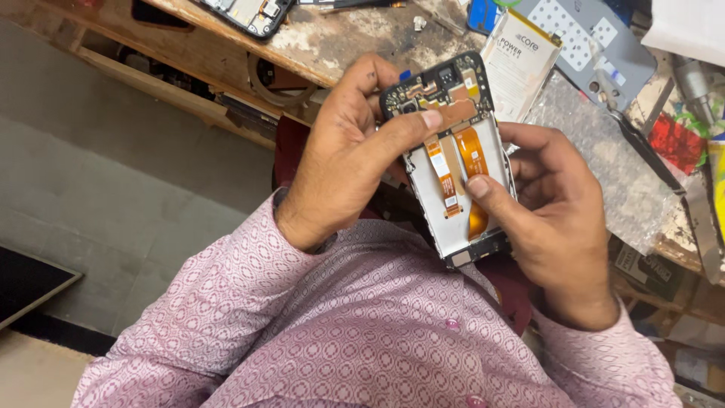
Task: The person places internal components including a circuit board and a battery into the housing of a mobile phone by hand.
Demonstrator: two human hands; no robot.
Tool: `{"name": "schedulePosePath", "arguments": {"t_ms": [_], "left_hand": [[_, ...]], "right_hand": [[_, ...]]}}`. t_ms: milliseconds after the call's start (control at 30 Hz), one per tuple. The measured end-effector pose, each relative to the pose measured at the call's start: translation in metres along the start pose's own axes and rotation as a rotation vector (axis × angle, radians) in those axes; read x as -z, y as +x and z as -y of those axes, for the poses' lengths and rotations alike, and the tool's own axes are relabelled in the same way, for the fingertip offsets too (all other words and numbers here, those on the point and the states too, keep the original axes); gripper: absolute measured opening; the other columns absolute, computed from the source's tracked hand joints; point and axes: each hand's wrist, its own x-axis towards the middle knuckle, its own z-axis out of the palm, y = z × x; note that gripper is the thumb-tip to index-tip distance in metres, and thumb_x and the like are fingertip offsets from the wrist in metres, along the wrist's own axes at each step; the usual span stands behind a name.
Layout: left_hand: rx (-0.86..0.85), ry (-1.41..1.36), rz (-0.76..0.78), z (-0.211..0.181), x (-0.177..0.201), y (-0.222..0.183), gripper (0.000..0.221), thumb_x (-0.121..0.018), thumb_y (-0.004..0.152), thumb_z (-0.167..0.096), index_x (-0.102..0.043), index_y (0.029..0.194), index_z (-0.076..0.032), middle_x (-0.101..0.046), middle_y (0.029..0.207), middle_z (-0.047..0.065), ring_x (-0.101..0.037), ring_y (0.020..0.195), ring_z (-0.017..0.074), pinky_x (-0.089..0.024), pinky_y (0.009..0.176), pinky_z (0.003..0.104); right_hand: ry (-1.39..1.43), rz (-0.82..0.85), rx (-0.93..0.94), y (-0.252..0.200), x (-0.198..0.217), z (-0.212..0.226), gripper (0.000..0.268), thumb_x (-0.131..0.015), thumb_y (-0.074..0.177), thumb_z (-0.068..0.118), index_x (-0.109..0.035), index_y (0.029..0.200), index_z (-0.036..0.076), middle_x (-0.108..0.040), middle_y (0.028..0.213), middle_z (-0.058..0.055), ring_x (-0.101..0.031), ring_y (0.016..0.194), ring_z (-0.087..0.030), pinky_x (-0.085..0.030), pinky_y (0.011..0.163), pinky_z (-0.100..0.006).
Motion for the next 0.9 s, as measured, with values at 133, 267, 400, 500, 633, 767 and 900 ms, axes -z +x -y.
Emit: {"name": "schedulePosePath", "arguments": {"t_ms": [133, 267, 400, 500, 633, 767, 900], "left_hand": [[0.035, 0.001, -0.027, -0.004, -0.001, 0.002, 0.023, -0.069, 0.101, -0.012, -0.048, 0.11, -0.007, -0.07, 0.097, 0.005, -0.067, 0.08, 0.0054, -0.055, 0.056, 0.021], [0.038, 0.032, -0.043, -0.005, -0.003, 0.002, 0.023, -0.069, 0.101, -0.012, -0.05, 0.112, -0.006, -0.069, 0.098, 0.005, -0.066, 0.079, 0.0052, -0.055, 0.057, 0.021], [0.046, -0.015, -0.038, -0.004, 0.0, 0.002, 0.022, -0.069, 0.102, -0.011, -0.05, 0.111, -0.005, -0.071, 0.099, 0.006, -0.067, 0.081, 0.0063, -0.054, 0.057, 0.022], [0.055, 0.037, -0.047, -0.004, 0.0, 0.002, 0.021, -0.068, 0.1, -0.011, -0.05, 0.111, -0.006, -0.07, 0.096, 0.005, -0.066, 0.078, 0.0057, -0.053, 0.056, 0.021], [-0.003, 0.05, -0.022, -0.002, 0.001, 0.0, 0.02, -0.068, 0.104, -0.009, -0.051, 0.112, -0.005, -0.069, 0.1, 0.006, -0.064, 0.086, 0.0068, -0.055, 0.069, 0.022], [0.022, 0.019, -0.083, -0.005, 0.003, -0.005, 0.019, -0.068, 0.1, -0.005, -0.053, 0.112, -0.003, -0.067, 0.099, 0.005, -0.063, 0.087, 0.0077, -0.054, 0.072, 0.023], [-0.026, -0.069, -0.139, -0.007, 0.009, -0.01, 0.019, -0.065, 0.099, 0.0, -0.053, 0.113, -0.002, -0.07, 0.107, 0.008, -0.066, 0.095, 0.0097, -0.055, 0.085, 0.026]], "right_hand": [[-0.041, -0.023, 0.059, -0.002, -0.002, -0.009, 0.046, -0.07, 0.097, -0.003, -0.052, 0.14, -0.005, -0.071, 0.11, -0.014, -0.072, 0.097, -0.015, -0.06, 0.081, -0.025], [0.088, 0.051, -0.008, -0.002, 0.003, -0.006, 0.055, -0.069, 0.093, -0.004, -0.049, 0.144, -0.005, -0.072, 0.116, -0.014, -0.072, 0.104, -0.017, -0.061, 0.09, -0.028], [0.101, 0.117, -0.088, -0.003, 0.01, -0.002, 0.065, -0.07, 0.088, -0.004, -0.044, 0.149, -0.004, -0.072, 0.117, -0.016, -0.072, 0.105, -0.019, -0.062, 0.089, -0.031], [0.128, 0.138, -0.088, -0.002, 0.011, -0.005, 0.069, -0.071, 0.087, -0.005, -0.043, 0.15, -0.004, -0.07, 0.119, -0.016, -0.071, 0.107, -0.02, -0.061, 0.091, -0.031], [0.049, 0.111, -0.046, -0.007, 0.01, -0.008, 0.068, -0.073, 0.085, -0.004, -0.046, 0.148, -0.001, -0.07, 0.114, -0.014, -0.071, 0.103, -0.017, -0.06, 0.086, -0.029], [-0.1, -0.119, 0.07, -0.004, 0.011, -0.005, 0.045, -0.071, 0.096, 0.001, -0.061, 0.139, 0.001, -0.068, 0.108, -0.009, -0.063, 0.089, -0.011, -0.052, 0.071, -0.024], [-0.855, -0.342, 0.261, 0.023, 0.016, 0.014, 0.032, -0.079, 0.098, 0.019, -0.066, 0.124, 0.006, -0.071, 0.09, -0.008, -0.068, 0.076, -0.015, -0.054, 0.069, -0.031]]}}
